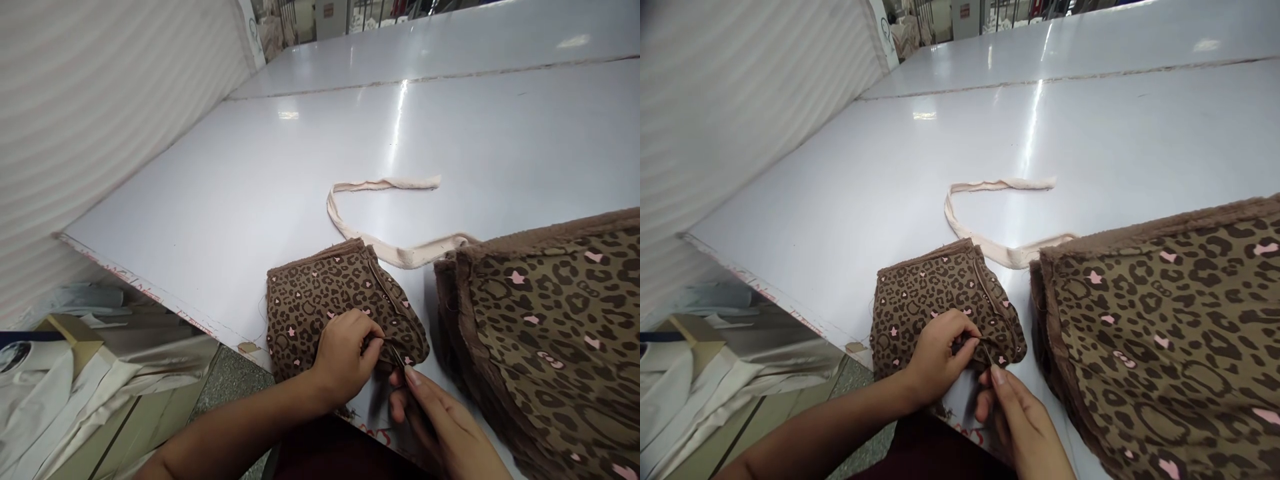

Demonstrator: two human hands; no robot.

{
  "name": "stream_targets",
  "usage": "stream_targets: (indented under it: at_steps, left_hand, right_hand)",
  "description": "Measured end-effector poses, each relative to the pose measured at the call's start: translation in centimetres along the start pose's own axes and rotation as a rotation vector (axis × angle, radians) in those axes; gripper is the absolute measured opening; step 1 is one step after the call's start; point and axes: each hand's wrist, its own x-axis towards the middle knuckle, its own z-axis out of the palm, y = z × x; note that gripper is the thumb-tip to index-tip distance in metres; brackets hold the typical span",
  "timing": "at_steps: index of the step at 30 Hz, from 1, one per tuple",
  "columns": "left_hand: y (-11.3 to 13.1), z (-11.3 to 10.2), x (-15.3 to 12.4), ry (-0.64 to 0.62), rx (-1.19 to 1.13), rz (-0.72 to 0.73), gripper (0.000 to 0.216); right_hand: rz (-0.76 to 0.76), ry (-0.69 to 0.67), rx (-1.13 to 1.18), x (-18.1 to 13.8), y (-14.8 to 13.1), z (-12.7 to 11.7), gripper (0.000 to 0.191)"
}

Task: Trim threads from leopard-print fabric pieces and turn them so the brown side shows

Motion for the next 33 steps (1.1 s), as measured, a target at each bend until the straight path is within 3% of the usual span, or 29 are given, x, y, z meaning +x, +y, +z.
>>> stream_targets:
  at_steps: [11,19,22,25,33]
  left_hand:
    - [0.0,0.0,0.0,0.021,-0.028,0.023,0.008]
    - [0.2,0.0,0.0,0.014,-0.002,0.011,0.008]
    - [0.4,-0.1,0.4,-0.007,0.017,-0.057,0.006]
    - [0.5,-0.3,1.0,-0.044,0.022,-0.090,0.018]
    - [0.0,-0.4,1.5,-0.142,0.093,-0.011,0.023]
  right_hand:
    - [0.010,0.055,-0.152,1.6,0.6,-0.7,0.049]
    - [0.039,0.067,-0.134,0.8,-1.3,0.5,0.049]
    - [0.049,0.092,-0.131,0.7,-1.5,0.4,0.051]
    - [0.050,0.104,-0.137,0.6,-1.4,-0.3,0.053]
    - [0.041,0.101,-0.087,-0.3,-2.0,-0.6,0.040]
